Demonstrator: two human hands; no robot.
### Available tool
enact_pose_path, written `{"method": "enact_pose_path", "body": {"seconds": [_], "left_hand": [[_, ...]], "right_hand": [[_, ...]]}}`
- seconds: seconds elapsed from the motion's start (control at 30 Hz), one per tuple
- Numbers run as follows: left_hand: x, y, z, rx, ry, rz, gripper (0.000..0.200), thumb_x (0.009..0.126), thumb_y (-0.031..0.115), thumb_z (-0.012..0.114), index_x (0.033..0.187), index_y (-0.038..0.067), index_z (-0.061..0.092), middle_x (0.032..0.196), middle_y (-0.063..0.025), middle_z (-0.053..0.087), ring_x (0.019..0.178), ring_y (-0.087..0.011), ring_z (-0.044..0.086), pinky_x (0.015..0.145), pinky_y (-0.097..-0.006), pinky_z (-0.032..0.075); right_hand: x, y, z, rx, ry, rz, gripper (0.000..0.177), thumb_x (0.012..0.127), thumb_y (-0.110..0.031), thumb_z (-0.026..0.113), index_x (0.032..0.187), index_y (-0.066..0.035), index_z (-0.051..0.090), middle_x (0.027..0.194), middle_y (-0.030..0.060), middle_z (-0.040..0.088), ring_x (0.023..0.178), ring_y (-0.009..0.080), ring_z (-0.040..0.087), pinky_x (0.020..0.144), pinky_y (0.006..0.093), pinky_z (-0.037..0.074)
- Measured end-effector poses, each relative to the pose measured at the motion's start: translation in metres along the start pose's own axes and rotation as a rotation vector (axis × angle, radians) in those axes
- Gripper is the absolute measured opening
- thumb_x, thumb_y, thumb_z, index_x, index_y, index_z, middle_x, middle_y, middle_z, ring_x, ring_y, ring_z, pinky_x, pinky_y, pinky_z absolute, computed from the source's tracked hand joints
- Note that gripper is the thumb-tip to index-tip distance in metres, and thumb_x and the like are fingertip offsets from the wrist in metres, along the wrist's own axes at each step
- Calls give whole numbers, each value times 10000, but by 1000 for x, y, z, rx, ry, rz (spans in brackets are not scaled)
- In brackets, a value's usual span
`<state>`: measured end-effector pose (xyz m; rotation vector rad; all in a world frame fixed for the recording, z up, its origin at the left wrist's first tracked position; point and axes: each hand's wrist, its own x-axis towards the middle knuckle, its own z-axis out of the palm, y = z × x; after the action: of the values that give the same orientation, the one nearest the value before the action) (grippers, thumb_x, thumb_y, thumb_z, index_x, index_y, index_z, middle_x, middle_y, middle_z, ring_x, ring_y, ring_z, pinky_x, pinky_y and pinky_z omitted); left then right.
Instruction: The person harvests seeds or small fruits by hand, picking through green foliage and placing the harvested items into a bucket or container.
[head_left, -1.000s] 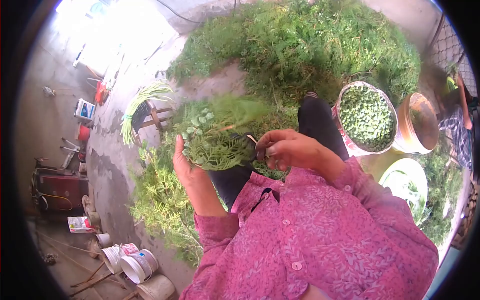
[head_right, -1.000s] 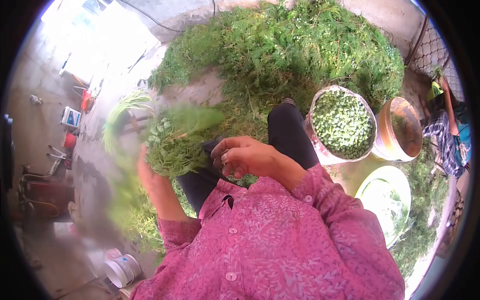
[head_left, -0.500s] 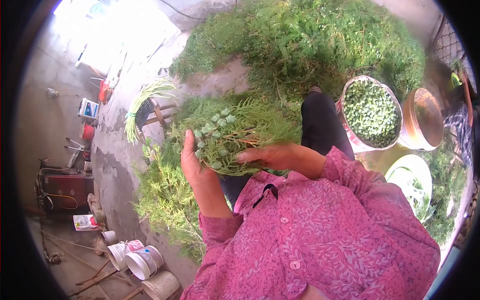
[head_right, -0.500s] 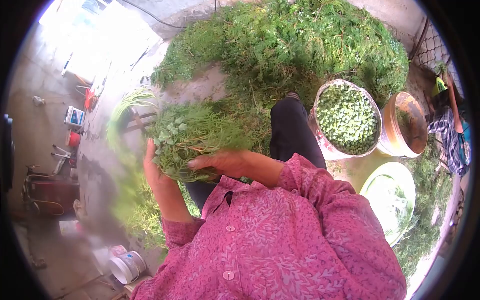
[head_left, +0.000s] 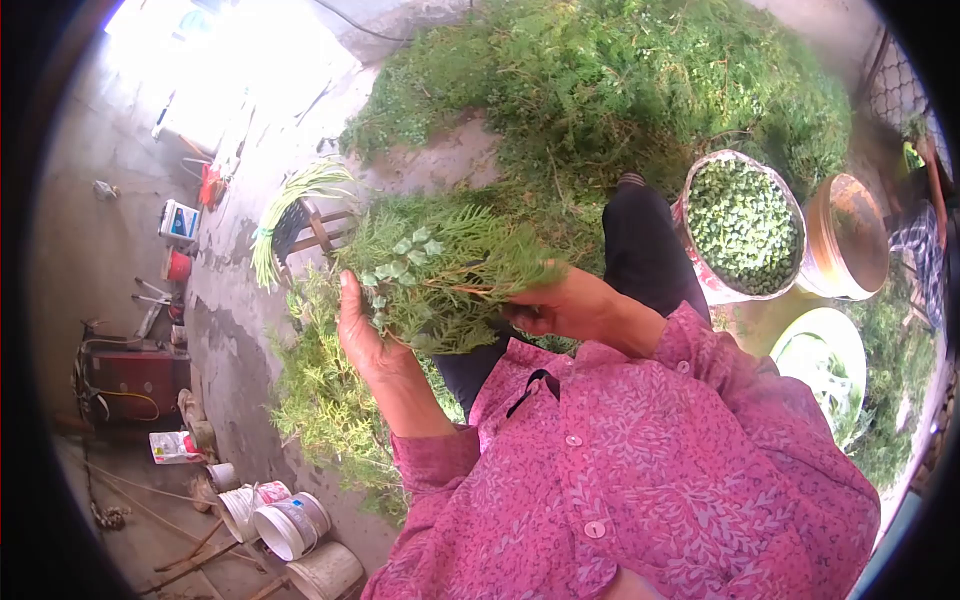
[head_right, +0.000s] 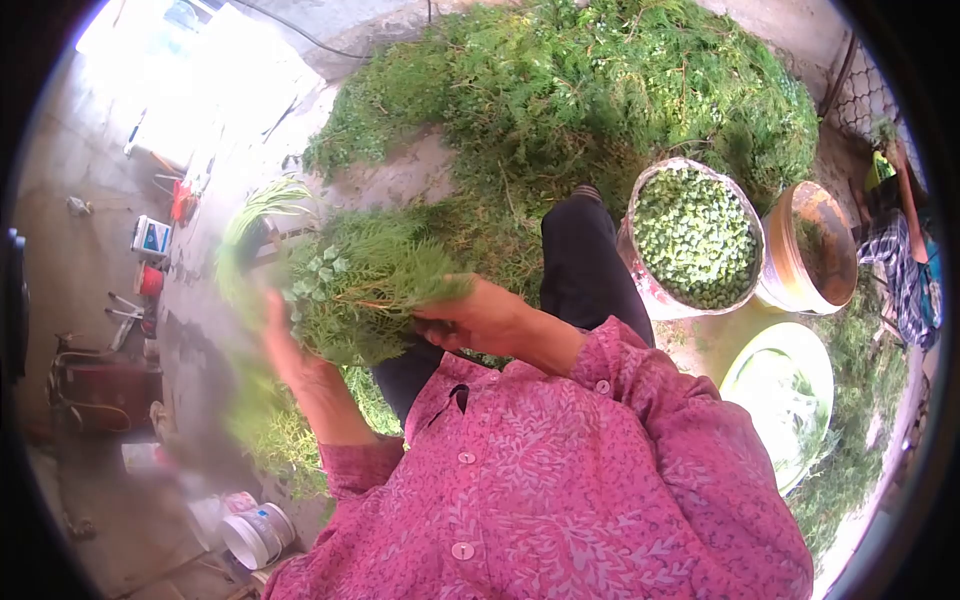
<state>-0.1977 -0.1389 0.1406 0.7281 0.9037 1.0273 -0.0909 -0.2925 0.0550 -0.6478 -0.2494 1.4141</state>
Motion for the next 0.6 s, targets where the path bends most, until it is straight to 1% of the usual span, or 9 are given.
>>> {"method": "enact_pose_path", "body": {"seconds": [0.17, 0.23, 0.27, 0.37, 0.43, 0.47, 0.5, 0.57, 0.6], "left_hand": [[-1, -8, -2, 30, -94, 1, 348, 815, 200, 607, 1053, -36, 514, 971, -135, 590, 839, -265, 588, 746, -401, 497], [2, -11, -5, -42, -202, -33, 330, 820, 187, 599, 1050, -35, 516, 978, -137, 588, 839, -261, 588, 738, -403, 500], [2, -12, -5, -41, -203, -34, 330, 820, 187, 599, 1050, -35, 516, 978, -137, 588, 839, -261, 588, 738, -403, 500], [2, -15, -6, -31, -206, -18, 323, 811, 135, 607, 1036, -72, 502, 972, -163, 580, 820, -263, 594, 715, -406, 512], [8, -19, -10, -62, -230, -47, 328, 806, 127, 613, 1034, -80, 499, 972, -168, 578, 818, -263, 594, 711, -406, 514], [10, -20, -11, -93, -253, -75, 334, 801, 119, 619, 1032, -88, 495, 972, -173, 576, 816, -263, 594, 708, -406, 516], [10, -19, -11, -93, -253, -74, 334, 801, 119, 619, 1032, -88, 495, 972, -173, 576, 816, -263, 594, 708, -406, 516], [10, -19, -11, -41, -219, 25, 345, 792, 119, 631, 1031, -90, 496, 975, -173, 576, 818, -259, 594, 704, -404, 516], [7, -17, -10, -40, -220, 24, 345, 792, 119, 631, 1031, -90, 496, 975, -173, 576, 818, -259, 594, 704, -404, 516]], "right_hand": [[5, 1, 13, 225, 31, -201, 71, 837, -113, 566, 896, -74, 570, 751, -8, 551, 604, 94, 500, 484, 213, 387], [7, 0, 3, -1015, 27, -610, 111, 830, -112, 575, 936, -79, 571, 743, -8, 543, 608, 96, 481, 521, 221, 391], [7, -3, 7, -1015, 28, -610, 111, 830, -112, 575, 936, -79, 571, 743, -8, 543, 608, 96, 481, 521, 221, 391], [4, -10, 20, -434, 107, -193, 180, 835, -137, 547, 1011, -101, 559, 725, -1, 529, 616, 100, 472, 569, 233, 411], [2, -8, 18, -982, 139, -220, 264, 833, -192, 514, 1091, -139, 529, 723, 15, 557, 626, 134, 527, 589, 270, 445], [4, -3, 8, -981, 138, -221, 264, 833, -192, 514, 1091, -139, 529, 723, 15, 557, 626, 134, 527, 589, 270, 445], [5, 3, -3, -1406, 99, -370, 302, 835, -208, 491, 1131, -155, 509, 802, 28, 576, 709, 171, 554, 658, 300, 456], [4, 8, -9, -1828, 51, -523, 340, 837, -225, 467, 1172, -171, 489, 880, 41, 595, 793, 208, 581, 728, 330, 466], [1, 7, -6, -2019, 110, -686, 403, 824, -197, 474, 1225, -221, 446, 1093, 11, 506, 968, 207, 516, 824, 352, 433]]}}
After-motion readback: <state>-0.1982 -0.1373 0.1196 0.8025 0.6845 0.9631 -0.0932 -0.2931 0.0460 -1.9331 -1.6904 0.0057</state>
